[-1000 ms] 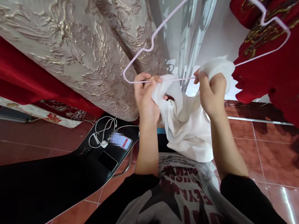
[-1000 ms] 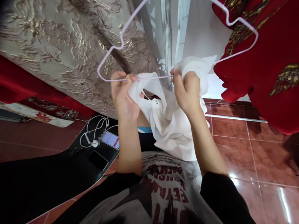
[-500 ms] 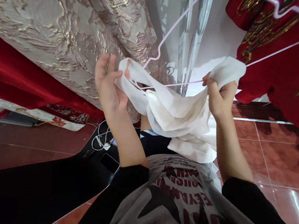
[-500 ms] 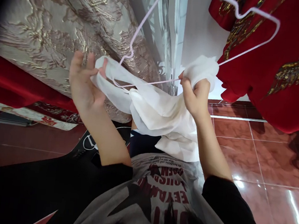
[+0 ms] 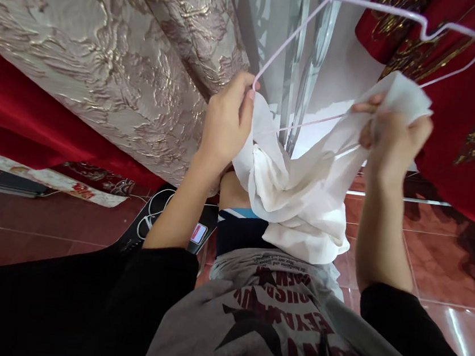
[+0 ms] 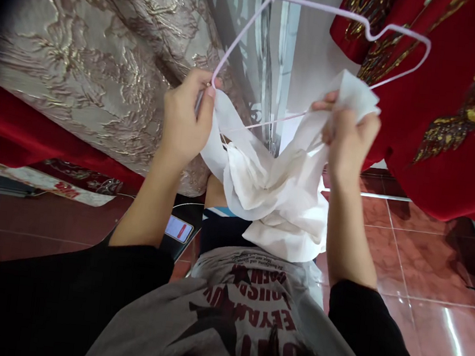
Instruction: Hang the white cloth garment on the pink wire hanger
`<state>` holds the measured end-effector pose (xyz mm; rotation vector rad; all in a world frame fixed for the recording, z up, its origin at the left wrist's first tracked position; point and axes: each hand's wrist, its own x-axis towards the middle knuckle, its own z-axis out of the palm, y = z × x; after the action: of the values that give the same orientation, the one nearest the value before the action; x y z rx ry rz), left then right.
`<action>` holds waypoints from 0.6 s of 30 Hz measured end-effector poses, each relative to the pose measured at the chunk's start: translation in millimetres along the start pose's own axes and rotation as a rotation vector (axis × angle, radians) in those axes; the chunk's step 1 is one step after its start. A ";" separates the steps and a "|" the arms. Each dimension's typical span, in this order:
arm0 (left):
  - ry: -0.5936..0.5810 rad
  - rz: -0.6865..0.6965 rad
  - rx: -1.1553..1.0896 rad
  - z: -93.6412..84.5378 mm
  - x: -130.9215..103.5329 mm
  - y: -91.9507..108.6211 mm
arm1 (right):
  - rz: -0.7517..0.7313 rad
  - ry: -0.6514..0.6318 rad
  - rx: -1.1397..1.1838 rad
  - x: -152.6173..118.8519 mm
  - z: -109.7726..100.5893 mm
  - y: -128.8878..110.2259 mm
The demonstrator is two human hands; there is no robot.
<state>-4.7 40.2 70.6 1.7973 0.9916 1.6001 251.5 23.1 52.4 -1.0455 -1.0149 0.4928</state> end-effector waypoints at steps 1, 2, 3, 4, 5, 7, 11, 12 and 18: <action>-0.052 0.023 0.106 -7.4 3.9 -1.4 | 0.033 0.122 0.027 10.9 -5.9 -5.0; -0.067 0.018 0.165 -14.3 7.5 -0.6 | 0.072 0.237 0.041 21.9 -12.7 -9.7; -0.047 -0.021 0.166 -20.1 10.7 2.2 | 0.116 0.319 0.047 32.4 -20.1 -14.0; 0.001 -0.088 0.115 -24.5 13.4 6.5 | 0.160 0.361 0.047 42.2 -27.5 -17.8; 0.052 -0.173 0.035 -27.6 15.7 11.2 | 0.211 0.364 0.041 51.0 -34.4 -21.2; 0.102 -0.288 -0.073 -30.7 19.1 18.7 | 0.285 0.322 0.006 64.5 -44.6 -26.9; -0.032 -0.130 0.146 -32.4 24.7 17.2 | 0.250 0.126 -0.231 74.4 -48.6 -41.9; -0.060 -0.086 0.209 -32.5 25.9 15.2 | 0.212 0.049 -0.324 73.7 -47.1 -48.1; -0.013 -0.159 0.124 -25.0 30.1 21.8 | 0.065 -0.331 -0.404 53.6 -16.6 -96.8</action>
<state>-24.6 49.5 109.6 1.7579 1.2199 1.4568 280.7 11.7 159.8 -1.3875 -1.4164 0.5380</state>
